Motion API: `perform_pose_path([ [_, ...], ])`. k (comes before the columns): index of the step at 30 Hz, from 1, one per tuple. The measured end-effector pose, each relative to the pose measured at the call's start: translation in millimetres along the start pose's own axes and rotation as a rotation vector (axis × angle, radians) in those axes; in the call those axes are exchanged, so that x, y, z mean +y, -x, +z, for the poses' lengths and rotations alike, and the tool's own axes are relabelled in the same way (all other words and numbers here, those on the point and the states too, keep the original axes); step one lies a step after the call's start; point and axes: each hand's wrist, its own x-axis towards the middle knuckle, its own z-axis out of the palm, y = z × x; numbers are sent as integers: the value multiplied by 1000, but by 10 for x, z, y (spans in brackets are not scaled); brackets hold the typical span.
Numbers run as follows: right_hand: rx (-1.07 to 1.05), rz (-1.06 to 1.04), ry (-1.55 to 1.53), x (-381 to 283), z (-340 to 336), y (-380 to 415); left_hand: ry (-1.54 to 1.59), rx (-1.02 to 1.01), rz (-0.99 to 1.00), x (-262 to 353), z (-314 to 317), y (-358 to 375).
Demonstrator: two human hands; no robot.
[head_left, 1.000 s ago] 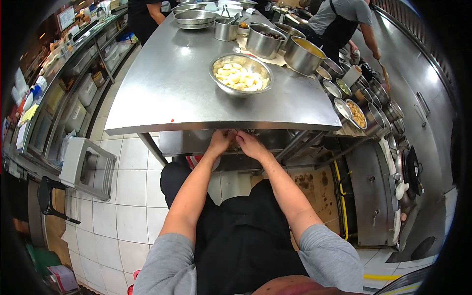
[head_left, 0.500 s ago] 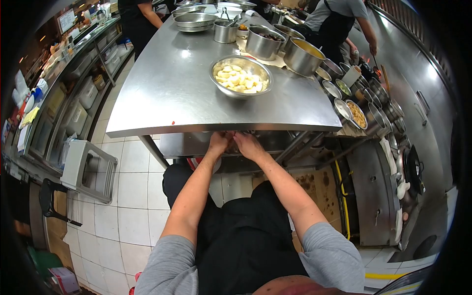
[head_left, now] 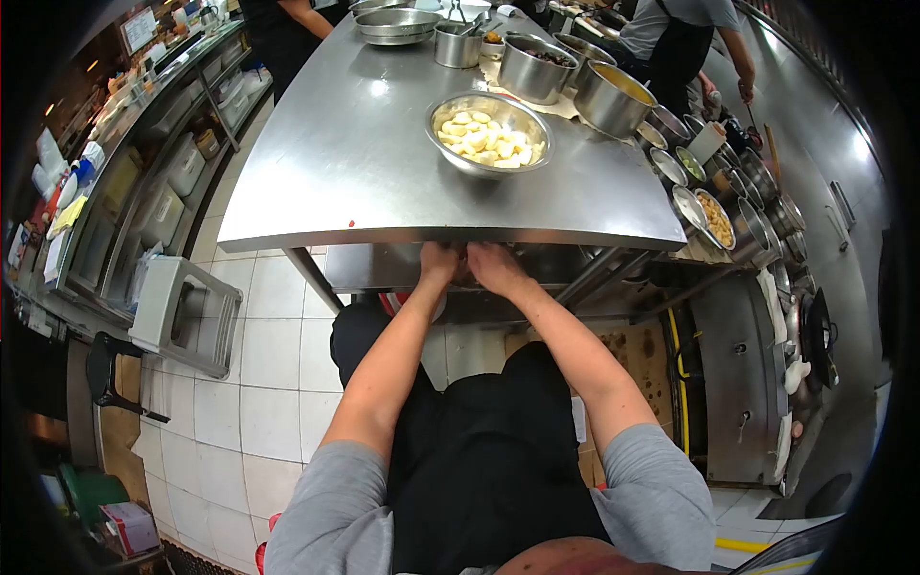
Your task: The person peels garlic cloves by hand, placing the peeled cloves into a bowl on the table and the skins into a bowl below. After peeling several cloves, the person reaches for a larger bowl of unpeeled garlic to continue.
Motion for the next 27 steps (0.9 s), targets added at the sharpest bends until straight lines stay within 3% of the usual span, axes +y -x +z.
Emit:
perform_pose_path([
  [1,-7,-1,-6,38,-1,-42,54,27,31,0,-7,-13],
  [2,16,72,-46,74,14,-56,68,-19,-93,-217,57,-133],
  [4,-25,226,-113,115,23,-35,-131,14,16,-242,30,-130],
  [5,64,163,-141,176,95,22,-152,21,45,-227,10,-107],
  [7,199,103,-72,198,190,107,20,-1,9,-165,-13,-32],
  [9,209,300,-357,56,62,178,132,-78,18,64,-127,122],
  [10,323,249,-404,169,161,184,270,-150,-27,7,-117,132],
  [14,318,415,-626,-51,-23,319,546,-304,-113,38,-173,244],
  [24,376,439,-889,-22,125,373,510,-356,-66,199,-52,324],
  [27,369,447,-894,20,130,372,431,-338,82,53,61,254],
])
